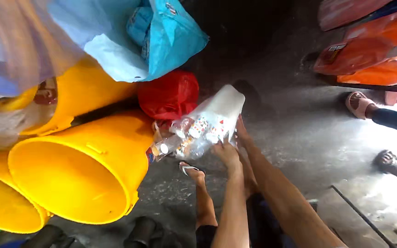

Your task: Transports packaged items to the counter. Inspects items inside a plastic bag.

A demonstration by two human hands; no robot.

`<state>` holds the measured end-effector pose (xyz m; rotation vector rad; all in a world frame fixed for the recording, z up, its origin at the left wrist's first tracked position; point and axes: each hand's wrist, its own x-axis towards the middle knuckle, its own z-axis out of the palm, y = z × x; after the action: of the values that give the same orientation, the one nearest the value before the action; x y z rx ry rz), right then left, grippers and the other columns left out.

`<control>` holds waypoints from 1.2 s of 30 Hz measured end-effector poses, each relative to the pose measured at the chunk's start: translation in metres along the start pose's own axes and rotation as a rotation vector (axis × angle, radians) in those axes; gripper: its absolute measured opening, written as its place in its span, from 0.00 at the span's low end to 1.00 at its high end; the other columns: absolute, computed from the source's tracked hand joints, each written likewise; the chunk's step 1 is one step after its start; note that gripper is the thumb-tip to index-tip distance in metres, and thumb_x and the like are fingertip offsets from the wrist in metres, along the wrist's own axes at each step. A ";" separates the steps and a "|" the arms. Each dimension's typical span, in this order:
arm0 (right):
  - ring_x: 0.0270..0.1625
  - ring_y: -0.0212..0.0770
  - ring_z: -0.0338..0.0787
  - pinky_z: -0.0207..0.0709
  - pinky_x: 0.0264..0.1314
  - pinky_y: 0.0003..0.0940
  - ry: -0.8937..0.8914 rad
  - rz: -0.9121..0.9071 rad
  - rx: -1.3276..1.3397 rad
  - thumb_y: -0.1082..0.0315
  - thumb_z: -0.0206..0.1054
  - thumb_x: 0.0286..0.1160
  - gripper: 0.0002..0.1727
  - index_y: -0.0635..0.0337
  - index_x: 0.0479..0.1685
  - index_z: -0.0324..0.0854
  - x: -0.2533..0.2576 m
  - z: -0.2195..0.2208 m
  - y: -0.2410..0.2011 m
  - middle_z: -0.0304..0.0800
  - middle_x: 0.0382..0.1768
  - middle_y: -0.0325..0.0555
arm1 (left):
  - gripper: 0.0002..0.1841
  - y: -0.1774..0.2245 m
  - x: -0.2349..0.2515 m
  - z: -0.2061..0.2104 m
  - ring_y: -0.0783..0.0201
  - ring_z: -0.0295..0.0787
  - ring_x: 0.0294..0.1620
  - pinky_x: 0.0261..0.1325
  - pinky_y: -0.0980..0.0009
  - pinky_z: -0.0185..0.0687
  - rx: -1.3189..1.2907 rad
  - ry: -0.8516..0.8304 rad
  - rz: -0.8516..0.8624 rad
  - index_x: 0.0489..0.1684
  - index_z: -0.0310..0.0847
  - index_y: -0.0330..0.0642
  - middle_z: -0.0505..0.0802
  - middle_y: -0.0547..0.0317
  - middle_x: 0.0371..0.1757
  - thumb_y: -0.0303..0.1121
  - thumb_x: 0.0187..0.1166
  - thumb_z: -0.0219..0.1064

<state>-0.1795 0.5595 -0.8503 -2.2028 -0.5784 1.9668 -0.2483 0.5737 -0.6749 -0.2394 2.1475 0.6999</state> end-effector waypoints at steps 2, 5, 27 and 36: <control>0.85 0.62 0.68 0.63 0.83 0.66 -0.007 0.014 -0.122 0.44 0.38 0.94 0.35 0.55 0.92 0.57 0.026 0.004 -0.014 0.66 0.85 0.63 | 0.20 0.021 0.030 0.025 0.42 0.80 0.66 0.69 0.49 0.76 0.181 -0.006 0.008 0.69 0.76 0.25 0.84 0.30 0.64 0.33 0.86 0.64; 0.93 0.60 0.55 0.51 0.92 0.58 -0.133 -0.068 -0.206 0.57 0.41 0.97 0.34 0.59 0.97 0.38 0.029 0.013 -0.047 0.47 0.93 0.62 | 0.25 0.032 0.075 0.047 0.33 0.74 0.77 0.78 0.42 0.68 0.553 0.007 0.020 0.71 0.75 0.25 0.80 0.26 0.73 0.40 0.88 0.63; 0.83 0.59 0.72 0.62 0.85 0.58 -0.184 -0.043 -0.500 0.49 0.58 0.88 0.33 0.60 0.86 0.67 -0.005 0.001 0.001 0.75 0.79 0.64 | 0.62 -0.009 0.159 0.028 0.30 0.61 0.85 0.79 0.41 0.69 0.531 0.175 0.107 0.89 0.44 0.26 0.60 0.21 0.86 0.64 0.66 0.77; 0.91 0.61 0.58 0.37 0.95 0.58 0.103 -0.222 -0.532 0.48 0.56 0.89 0.31 0.57 0.84 0.72 -0.015 0.009 0.021 0.70 0.84 0.63 | 0.51 -0.012 0.150 0.009 0.31 0.67 0.80 0.76 0.39 0.70 0.451 0.050 0.184 0.81 0.63 0.32 0.69 0.24 0.81 0.66 0.68 0.74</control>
<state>-0.1856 0.5337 -0.8453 -2.3612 -1.3966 1.7157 -0.3313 0.5797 -0.8003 0.1853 2.3288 0.2948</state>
